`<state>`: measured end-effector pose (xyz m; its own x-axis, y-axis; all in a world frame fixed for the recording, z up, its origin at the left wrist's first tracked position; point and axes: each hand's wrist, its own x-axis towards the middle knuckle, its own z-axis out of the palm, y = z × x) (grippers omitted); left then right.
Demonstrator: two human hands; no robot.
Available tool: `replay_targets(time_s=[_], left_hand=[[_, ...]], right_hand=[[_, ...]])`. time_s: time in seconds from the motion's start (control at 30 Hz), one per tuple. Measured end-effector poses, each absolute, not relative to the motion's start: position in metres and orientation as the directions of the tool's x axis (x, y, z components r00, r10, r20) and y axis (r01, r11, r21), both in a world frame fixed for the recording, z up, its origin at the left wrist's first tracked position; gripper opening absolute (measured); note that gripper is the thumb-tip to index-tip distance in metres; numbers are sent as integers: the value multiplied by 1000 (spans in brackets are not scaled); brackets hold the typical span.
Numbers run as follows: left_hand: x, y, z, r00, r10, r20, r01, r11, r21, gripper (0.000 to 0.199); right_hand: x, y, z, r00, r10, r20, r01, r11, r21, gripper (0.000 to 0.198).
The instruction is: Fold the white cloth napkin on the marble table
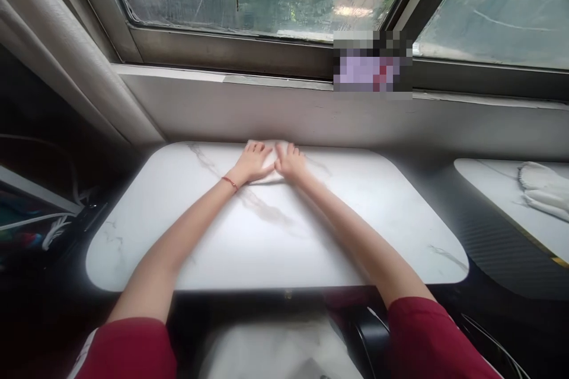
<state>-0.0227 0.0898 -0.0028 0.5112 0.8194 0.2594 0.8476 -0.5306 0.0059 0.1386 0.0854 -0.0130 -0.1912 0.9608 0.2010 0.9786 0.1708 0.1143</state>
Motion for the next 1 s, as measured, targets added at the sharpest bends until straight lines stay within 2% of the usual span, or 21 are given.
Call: replay_targets(time_s=[0.27,0.43,0.57,0.67,0.8,1.0], left_hand=[[-25,45,2,558,797,234,828,-552,-94,60],[-29,-39,4,580,787,211,814,-556,-168,62],[-39,-116,0,593,756,278,805,-557,-203,63],[-48,-148,-3,569,747,343,821,-539,-187,63],[-65,-150,-8,511,762,397,853,-507,-125,62],[-106,-116,-9,460,824,332,883,-463,-74,68]], right_hand=[[140,48,-12,-260,952,164,963,243,118,60],[139,-32,-13,-357,920,164,931,338,137,63],[138,-107,-14,-448,870,207,893,428,138,68],[133,-136,-12,-518,822,237,855,502,130,68],[120,-127,-13,-578,780,239,810,583,58,69],[81,-79,-20,-581,769,266,784,617,-71,61]])
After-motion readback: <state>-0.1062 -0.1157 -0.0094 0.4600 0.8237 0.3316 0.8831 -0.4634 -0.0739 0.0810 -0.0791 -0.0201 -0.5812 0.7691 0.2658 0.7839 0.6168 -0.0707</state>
